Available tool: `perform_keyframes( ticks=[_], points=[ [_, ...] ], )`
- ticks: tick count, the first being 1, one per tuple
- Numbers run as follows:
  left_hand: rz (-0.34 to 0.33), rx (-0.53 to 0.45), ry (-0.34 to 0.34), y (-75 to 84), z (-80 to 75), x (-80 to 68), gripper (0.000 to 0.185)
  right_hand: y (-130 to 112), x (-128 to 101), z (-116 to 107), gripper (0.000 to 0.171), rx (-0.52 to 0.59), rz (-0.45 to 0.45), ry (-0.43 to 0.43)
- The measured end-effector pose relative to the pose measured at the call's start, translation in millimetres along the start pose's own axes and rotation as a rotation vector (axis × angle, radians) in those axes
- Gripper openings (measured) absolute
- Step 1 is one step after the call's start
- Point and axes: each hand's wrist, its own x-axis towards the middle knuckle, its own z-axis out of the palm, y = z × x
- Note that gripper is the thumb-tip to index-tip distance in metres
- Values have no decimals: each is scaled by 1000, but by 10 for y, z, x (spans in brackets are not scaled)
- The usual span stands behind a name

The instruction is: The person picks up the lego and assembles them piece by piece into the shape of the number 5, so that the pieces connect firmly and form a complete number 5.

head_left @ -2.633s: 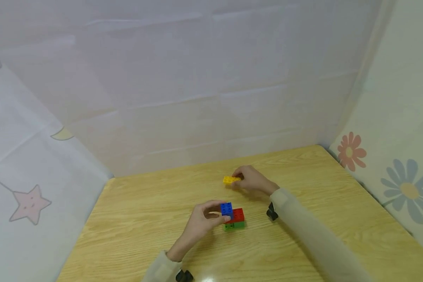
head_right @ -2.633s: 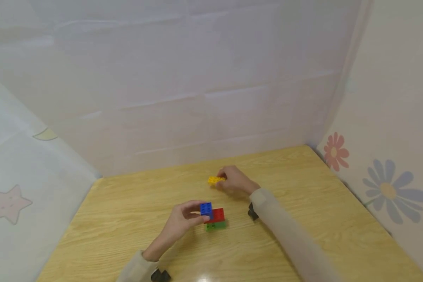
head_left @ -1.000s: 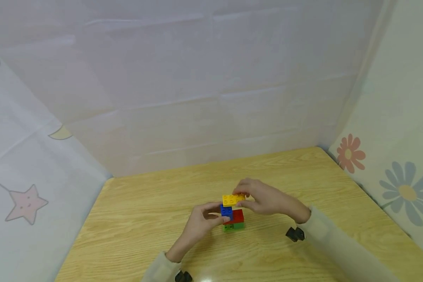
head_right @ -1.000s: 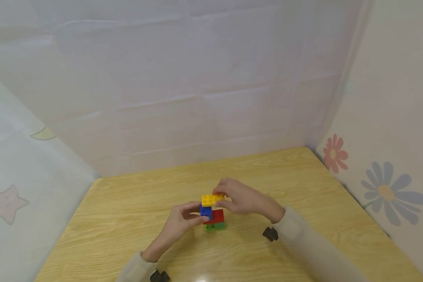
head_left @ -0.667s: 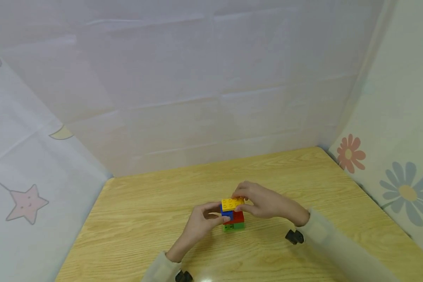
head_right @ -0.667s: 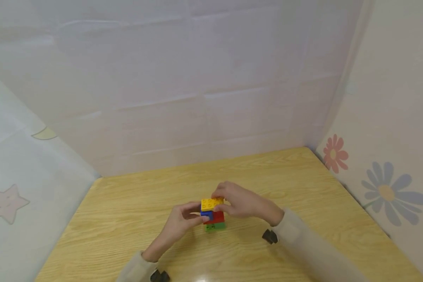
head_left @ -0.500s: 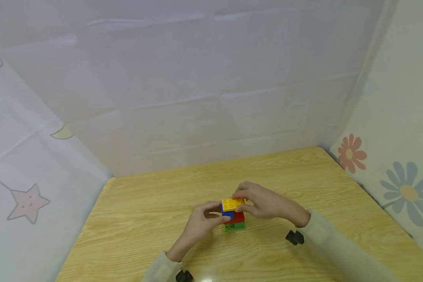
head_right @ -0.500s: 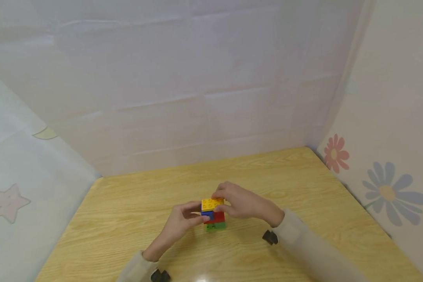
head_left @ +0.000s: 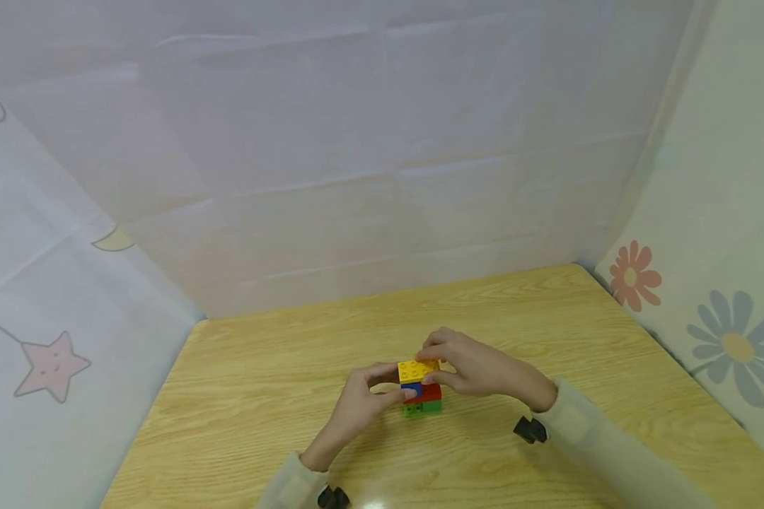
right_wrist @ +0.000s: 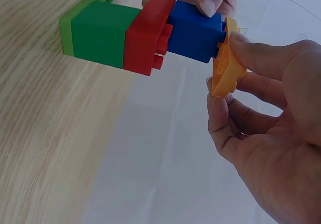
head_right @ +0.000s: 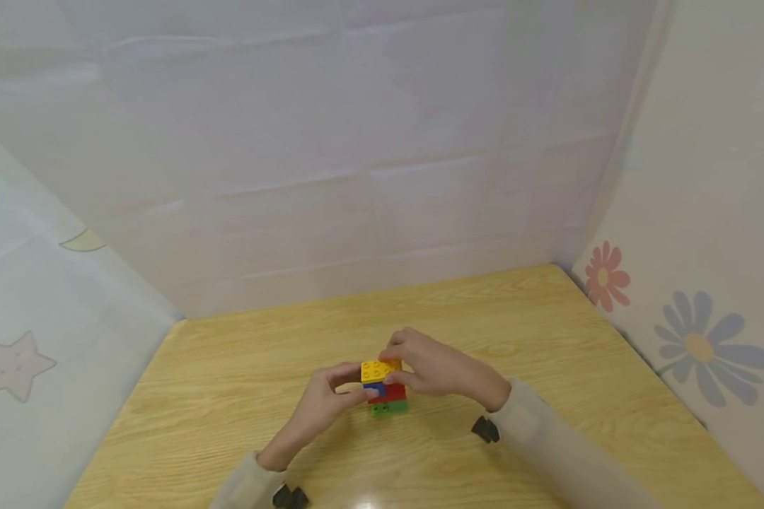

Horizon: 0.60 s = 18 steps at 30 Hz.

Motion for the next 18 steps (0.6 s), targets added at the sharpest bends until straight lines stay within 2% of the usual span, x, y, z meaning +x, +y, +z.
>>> perform_keyframes(
  ticks=[11, 18],
  points=[
    [71, 38, 18, -21, 17, 11, 38, -24, -6, -10, 30, 12, -2, -13],
    [63, 32, 15, -19, 6, -8, 37, -34, -15, 3, 30, 7, -3, -7]
  ],
)
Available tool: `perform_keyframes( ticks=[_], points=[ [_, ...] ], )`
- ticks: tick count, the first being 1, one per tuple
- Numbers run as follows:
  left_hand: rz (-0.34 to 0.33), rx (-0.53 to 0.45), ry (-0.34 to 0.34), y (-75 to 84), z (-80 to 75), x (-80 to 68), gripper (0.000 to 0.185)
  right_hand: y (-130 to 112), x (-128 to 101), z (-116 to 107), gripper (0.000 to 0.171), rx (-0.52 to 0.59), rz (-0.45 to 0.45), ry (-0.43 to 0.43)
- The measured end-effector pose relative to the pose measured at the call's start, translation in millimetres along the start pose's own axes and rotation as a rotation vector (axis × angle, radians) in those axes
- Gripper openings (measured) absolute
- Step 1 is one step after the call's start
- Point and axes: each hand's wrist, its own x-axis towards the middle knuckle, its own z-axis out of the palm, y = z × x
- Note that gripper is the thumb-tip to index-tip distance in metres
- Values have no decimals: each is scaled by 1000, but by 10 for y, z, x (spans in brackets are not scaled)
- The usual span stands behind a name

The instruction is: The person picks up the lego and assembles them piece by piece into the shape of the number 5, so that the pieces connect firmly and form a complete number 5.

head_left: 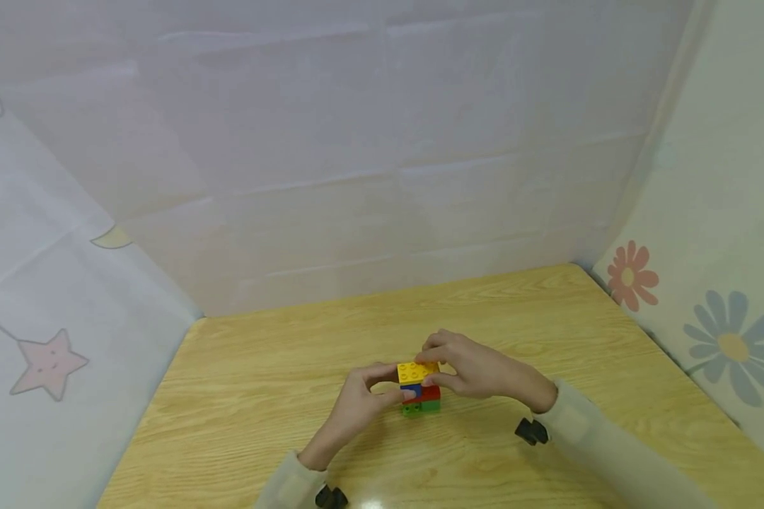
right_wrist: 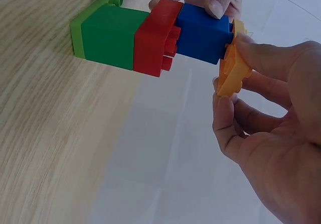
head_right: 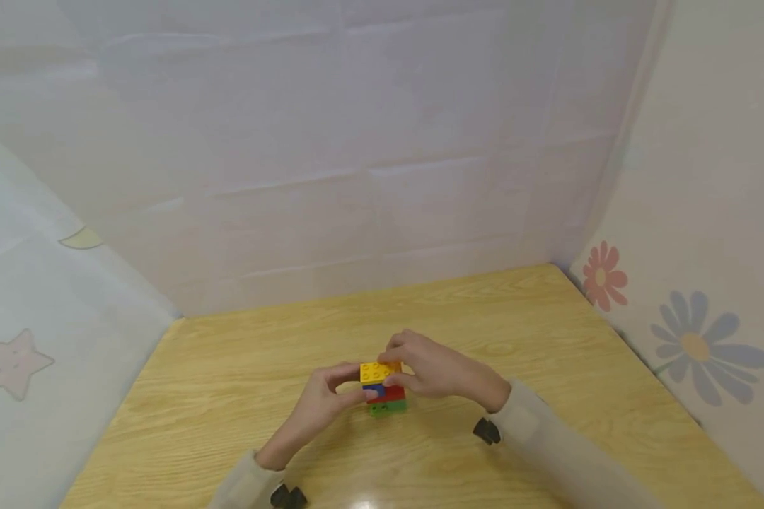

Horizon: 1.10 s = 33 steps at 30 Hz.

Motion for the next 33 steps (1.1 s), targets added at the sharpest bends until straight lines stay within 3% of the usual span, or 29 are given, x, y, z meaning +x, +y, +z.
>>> perform_keyframes(
  ticks=[9, 24, 33],
  points=[
    [-8, -37, -13, -26, 9, 30, 38, 23, 5, 4, 29, -21, -10, -6],
    [9, -75, -1, -8, -7, 37, 39, -50, 68, -67, 25, -78, 22, -91],
    [-16, -101, 5, -37, 18, 30, 39, -27, 51, 16, 31, -15, 63, -30]
  ],
)
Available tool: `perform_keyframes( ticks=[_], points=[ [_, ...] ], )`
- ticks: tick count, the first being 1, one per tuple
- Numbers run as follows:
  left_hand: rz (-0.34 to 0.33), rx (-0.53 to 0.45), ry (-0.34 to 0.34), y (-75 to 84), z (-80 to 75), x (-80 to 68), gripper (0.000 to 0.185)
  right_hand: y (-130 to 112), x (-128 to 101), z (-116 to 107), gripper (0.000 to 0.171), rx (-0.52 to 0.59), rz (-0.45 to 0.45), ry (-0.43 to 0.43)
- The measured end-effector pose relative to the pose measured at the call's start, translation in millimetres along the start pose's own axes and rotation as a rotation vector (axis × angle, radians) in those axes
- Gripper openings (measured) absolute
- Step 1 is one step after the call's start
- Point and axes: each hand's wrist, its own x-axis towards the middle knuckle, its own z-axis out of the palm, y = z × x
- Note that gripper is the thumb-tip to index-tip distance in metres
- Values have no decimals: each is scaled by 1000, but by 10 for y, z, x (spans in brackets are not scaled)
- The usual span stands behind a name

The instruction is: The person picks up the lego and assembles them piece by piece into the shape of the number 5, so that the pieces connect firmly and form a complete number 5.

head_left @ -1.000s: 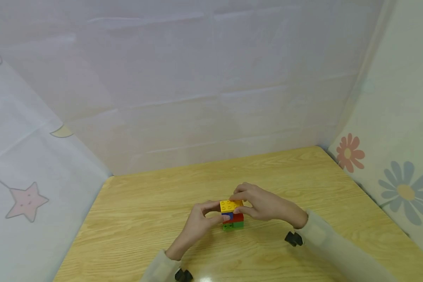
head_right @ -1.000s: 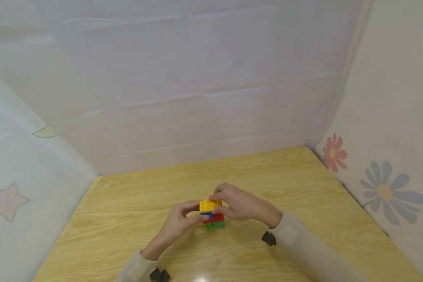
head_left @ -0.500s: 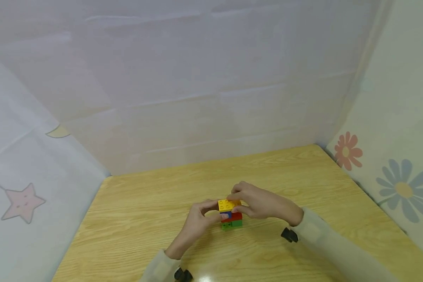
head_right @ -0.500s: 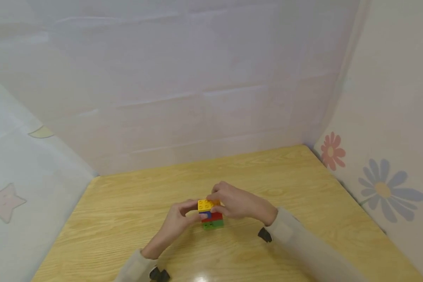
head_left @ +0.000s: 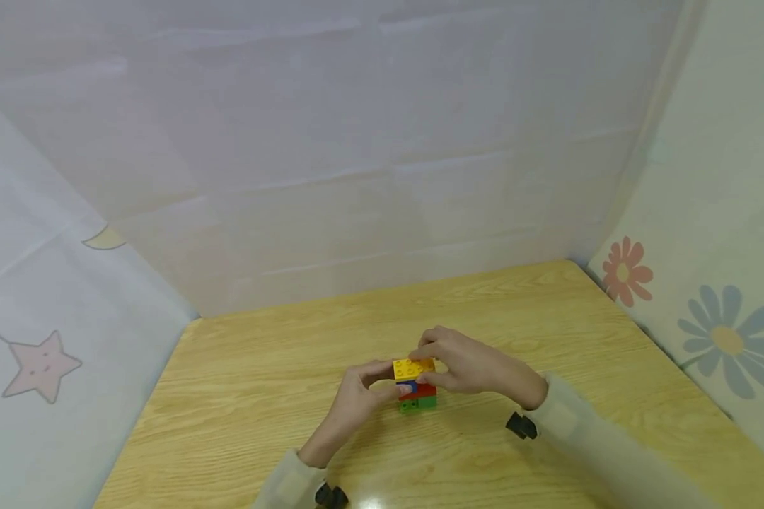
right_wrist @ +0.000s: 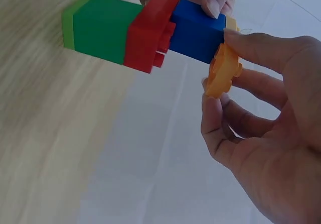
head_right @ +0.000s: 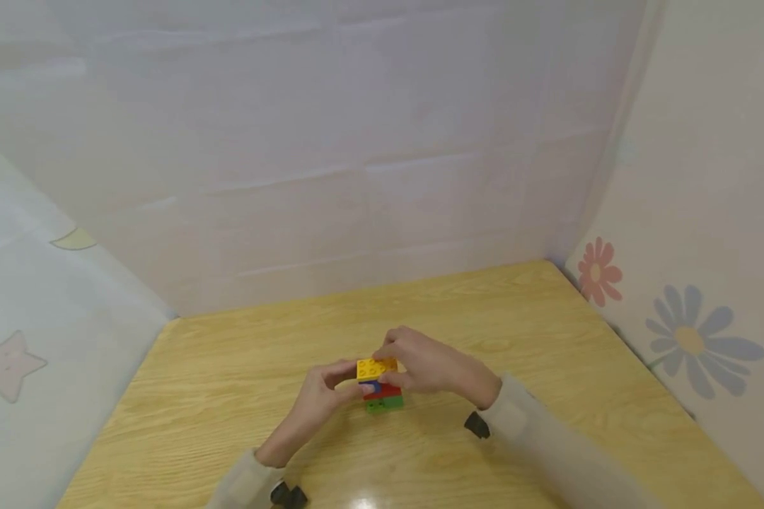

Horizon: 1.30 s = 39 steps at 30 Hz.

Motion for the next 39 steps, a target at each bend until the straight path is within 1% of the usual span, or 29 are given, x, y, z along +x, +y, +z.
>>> perform_keyframes(
  ticks=[4, 7, 11, 14, 18, 25, 32, 35, 39],
  points=[
    [-14, -10, 1, -33, 13, -1, 38, 44, -18, 89, 32, 126, 33, 50],
    [-25, -12, 10, -45, 20, -1, 38, 81, -40, 158, 33, 223, 48, 112],
    [-40, -22, 28, -46, 27, -1, 38, 92, -62, 219, 34, 314, 70, 189],
    [-44, -23, 43, -46, 30, -3, 37, 87, -75, 248, 34, 368, 97, 217],
    [-55, -19, 58, -43, 33, -5, 38, 85, -85, 266, 35, 412, 123, 232],
    [-60, -30, 68, -18, 26, 6, 36, 112, -62, 271, 34, 398, 120, 238],
    [-67, -26, 67, -8, 18, -2, 36, 107, -66, 300, 36, 409, 132, 250],
    [-72, -18, 67, -15, 21, -11, 36, 111, -99, 347, 39, 461, 160, 256],
    [-77, 3, 65, -13, 34, -13, 36, 145, -194, 440, 50, 567, 233, 236]
  ],
)
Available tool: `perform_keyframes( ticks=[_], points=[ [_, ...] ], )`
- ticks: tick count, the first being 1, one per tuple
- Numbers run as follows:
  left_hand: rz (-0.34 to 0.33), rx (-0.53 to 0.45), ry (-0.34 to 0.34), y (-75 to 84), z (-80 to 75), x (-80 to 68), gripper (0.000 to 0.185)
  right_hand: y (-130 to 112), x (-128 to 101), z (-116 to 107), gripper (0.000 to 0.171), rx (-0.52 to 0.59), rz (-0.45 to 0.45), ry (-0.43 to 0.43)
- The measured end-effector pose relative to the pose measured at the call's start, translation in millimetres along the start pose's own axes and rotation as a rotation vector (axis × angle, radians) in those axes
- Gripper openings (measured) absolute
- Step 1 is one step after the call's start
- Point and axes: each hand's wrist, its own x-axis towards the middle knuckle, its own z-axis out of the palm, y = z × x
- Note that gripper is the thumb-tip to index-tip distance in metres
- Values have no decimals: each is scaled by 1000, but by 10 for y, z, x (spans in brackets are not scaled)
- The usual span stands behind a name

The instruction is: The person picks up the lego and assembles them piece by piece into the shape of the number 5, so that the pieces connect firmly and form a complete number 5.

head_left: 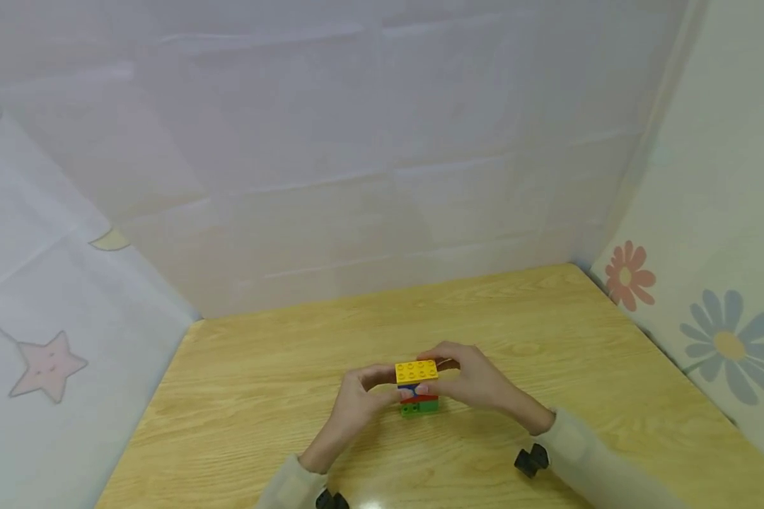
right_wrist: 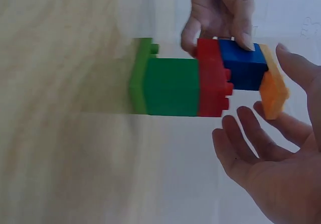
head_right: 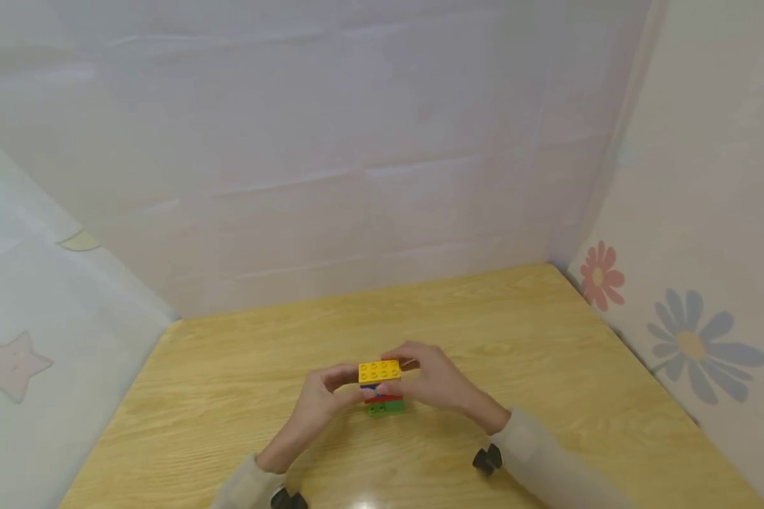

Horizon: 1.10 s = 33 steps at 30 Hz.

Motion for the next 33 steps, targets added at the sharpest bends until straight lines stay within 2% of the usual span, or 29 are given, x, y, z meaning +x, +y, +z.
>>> perform_keyframes(
  ticks=[5, 13, 18, 26, 33],
  points=[
    [-6, 25, -1, 16, 12, -1, 37, 169, -114, 56, 58, 90, 98, -37],
    [-14, 43, 2, 50, 2, -41, 37, 326, -195, 129, 42, 214, 175, -51],
    [-23, 52, -2, 81, -34, -66, 38, 333, -171, 142, 39, 215, 171, -49],
    [14, 85, -13, 78, -141, -60, 42, 327, -98, 132, 37, 185, 150, -80],
    [-5, 27, -20, 40, -236, -19, 48, 295, -13, 133, 39, 150, 178, -96]
  ],
)
